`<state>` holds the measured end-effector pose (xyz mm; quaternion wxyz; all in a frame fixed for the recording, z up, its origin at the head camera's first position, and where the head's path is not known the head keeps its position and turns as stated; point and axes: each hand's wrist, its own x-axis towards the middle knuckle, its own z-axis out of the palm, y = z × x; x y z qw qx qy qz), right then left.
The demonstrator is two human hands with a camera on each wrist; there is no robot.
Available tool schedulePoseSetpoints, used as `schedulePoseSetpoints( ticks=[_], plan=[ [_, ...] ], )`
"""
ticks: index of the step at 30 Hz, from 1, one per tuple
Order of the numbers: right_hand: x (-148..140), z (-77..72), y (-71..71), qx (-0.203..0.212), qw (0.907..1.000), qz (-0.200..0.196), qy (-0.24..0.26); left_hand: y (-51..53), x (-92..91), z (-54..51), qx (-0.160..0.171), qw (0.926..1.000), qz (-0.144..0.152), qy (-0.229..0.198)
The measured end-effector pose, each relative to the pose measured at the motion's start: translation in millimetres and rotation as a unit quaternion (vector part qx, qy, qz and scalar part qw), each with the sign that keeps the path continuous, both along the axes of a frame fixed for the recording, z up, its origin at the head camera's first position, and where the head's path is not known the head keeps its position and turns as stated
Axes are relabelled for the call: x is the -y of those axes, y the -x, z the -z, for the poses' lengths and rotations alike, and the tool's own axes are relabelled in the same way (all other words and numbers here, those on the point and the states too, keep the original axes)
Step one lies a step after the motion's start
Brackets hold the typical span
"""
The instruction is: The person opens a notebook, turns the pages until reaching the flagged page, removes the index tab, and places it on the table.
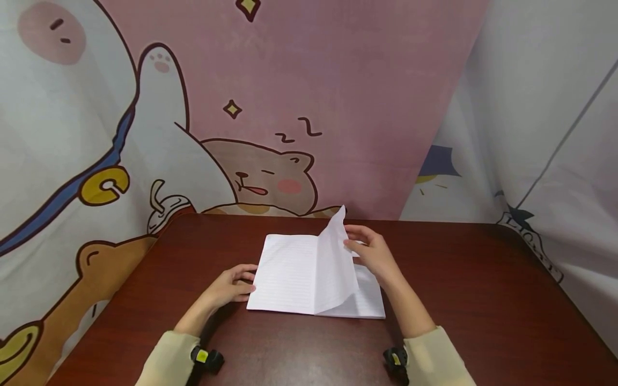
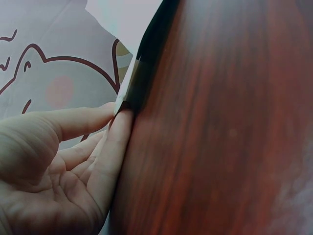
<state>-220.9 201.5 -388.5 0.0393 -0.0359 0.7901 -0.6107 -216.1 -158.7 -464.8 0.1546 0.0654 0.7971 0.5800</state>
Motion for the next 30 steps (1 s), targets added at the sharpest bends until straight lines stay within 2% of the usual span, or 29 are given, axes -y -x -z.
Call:
schedulePoseSetpoints(
  ticks=[13, 19, 26, 30],
  plan=[
    [19.3, -1.4, 1.5, -0.004, 0.9993, -0.012, 0.034, 1.1, 0.5, 2.0, 0.001, 1.0000, 0.001, -0.006],
    [28.3, 1.6, 3.2, -0.019, 0.9986, -0.023, 0.044, 1.3, -1.1, 1.4, -0.001, 1.0000, 0.002, -0.004],
    [29.8, 9.3, 4.3, -0.036, 0.9986, -0.039, 0.001, 0.7, -1.6, 2.1, 0.001, 1.0000, -0.001, -0.004],
    [30.2, 15.0, 4.7, -0.060, 0.9948, -0.068, -0.047, 1.1, -0.8, 1.8, 0.002, 1.0000, -0.001, -0.003]
  ],
)
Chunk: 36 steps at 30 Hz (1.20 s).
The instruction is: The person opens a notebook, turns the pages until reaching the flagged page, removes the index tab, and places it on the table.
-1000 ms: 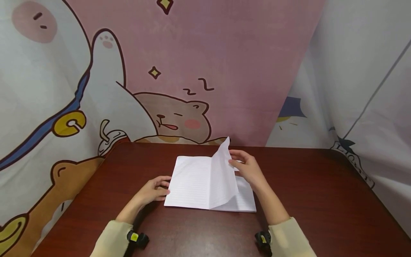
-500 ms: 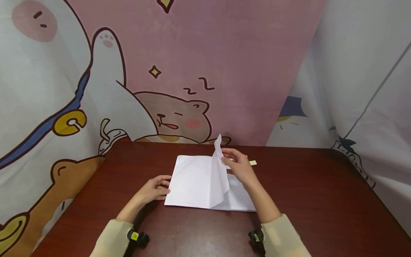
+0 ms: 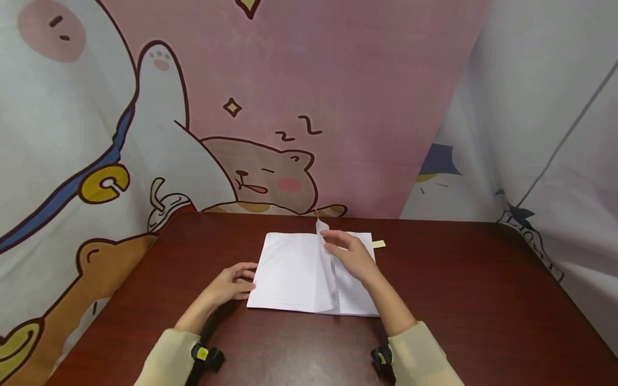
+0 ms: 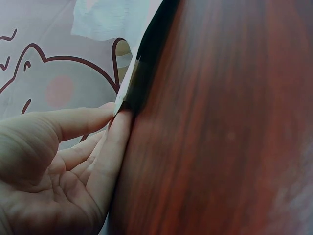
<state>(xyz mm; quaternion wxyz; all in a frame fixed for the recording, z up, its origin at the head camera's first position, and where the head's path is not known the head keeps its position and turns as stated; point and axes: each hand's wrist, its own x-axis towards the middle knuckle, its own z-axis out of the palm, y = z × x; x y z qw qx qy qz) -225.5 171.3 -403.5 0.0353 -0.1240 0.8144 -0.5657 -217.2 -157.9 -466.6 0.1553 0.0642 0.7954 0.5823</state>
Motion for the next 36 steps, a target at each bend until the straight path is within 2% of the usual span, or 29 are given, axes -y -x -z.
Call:
schedulePoseSetpoints(
  ticks=[5, 11, 24, 29, 36],
  plan=[
    [1.1, 9.3, 1.1, -0.009, 0.9968, -0.065, -0.047, 0.5, 0.9, 0.1, -0.002, 1.0000, 0.000, 0.001],
    [0.0, 14.7, -1.5, -0.011, 0.9843, -0.129, -0.119, 0.3, 1.0, 1.0, -0.002, 1.0000, -0.001, 0.001],
    [2.8, 18.4, -2.1, -0.058, 0.9838, -0.099, -0.138, -0.3, 0.3, 0.2, -0.005, 1.0000, 0.002, -0.005],
    [4.4, 20.0, -3.3, -0.051, 0.9829, -0.115, -0.134, -1.1, 0.3, -1.0, -0.003, 0.9999, 0.005, -0.010],
    [7.4, 23.3, -5.2, -0.055, 0.9735, -0.152, -0.162, -2.3, 0.1, -1.5, 0.000, 0.9999, 0.005, -0.017]
  ],
)
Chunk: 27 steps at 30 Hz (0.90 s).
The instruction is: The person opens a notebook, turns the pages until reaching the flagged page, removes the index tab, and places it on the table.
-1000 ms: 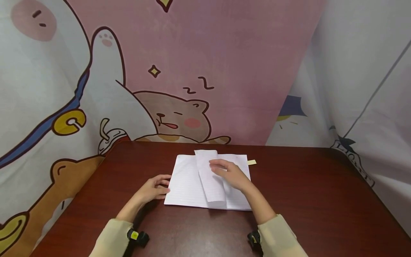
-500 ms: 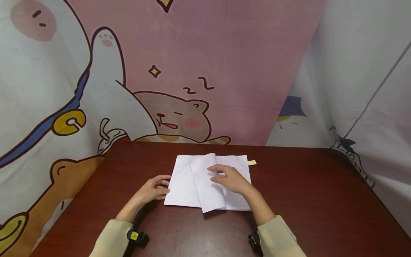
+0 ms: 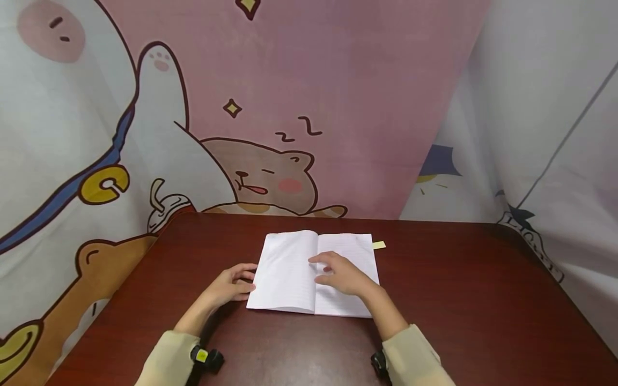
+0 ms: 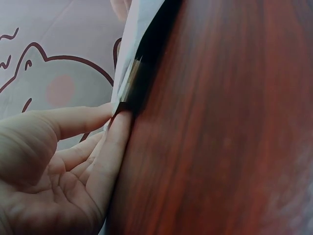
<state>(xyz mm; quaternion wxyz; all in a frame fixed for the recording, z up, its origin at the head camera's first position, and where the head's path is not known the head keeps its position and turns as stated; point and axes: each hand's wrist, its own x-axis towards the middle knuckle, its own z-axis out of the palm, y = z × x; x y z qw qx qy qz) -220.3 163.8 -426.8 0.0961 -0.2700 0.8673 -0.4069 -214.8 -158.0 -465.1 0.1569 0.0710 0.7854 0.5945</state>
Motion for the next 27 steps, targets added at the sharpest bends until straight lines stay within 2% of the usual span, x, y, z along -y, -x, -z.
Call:
schedulePoseSetpoints(
  ticks=[5, 14, 20, 27],
  plan=[
    [1.8, 2.7, -0.1, 0.006, 0.9998, -0.018, 0.003, 0.1, -0.4, -0.5, 0.001, 1.0000, -0.002, -0.004],
    [7.4, 4.2, -0.5, 0.017, 0.9996, -0.022, -0.003, 0.1, -0.5, -0.7, 0.003, 0.9999, -0.013, 0.002],
    [9.8, 5.2, 0.4, 0.020, 0.9997, -0.012, -0.012, 0.8, 1.2, 1.5, 0.001, 1.0000, 0.001, -0.006],
    [10.1, 6.1, 2.7, 0.026, 0.9995, -0.006, -0.015, 1.2, 1.0, 2.4, 0.000, 1.0000, 0.001, -0.005]
  ],
)
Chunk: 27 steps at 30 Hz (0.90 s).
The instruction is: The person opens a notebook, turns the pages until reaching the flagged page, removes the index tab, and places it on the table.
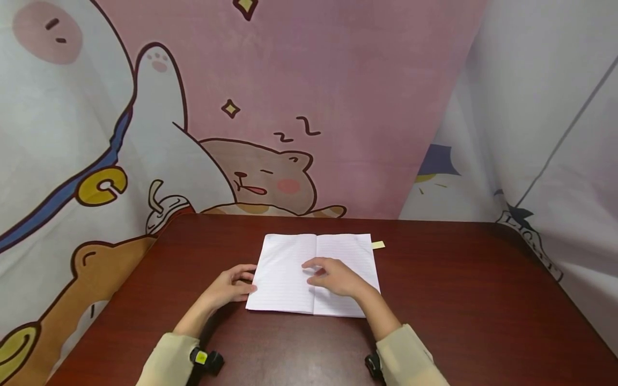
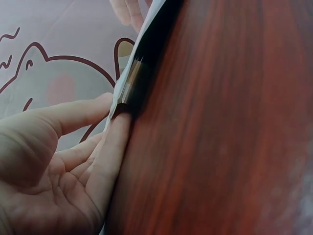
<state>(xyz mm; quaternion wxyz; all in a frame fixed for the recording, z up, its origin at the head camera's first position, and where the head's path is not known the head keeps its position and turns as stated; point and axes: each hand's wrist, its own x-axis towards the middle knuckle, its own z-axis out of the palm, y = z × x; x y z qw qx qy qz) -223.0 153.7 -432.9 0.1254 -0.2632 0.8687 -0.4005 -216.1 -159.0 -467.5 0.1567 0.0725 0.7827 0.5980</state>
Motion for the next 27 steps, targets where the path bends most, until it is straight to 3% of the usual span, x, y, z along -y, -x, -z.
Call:
schedulePoseSetpoints(
  ticks=[27],
  plan=[
    [-11.2, -2.1, 5.1, -0.016, 0.9982, 0.029, 0.051, -1.8, -0.8, -2.8, -0.014, 0.9997, 0.002, 0.021]
  ],
)
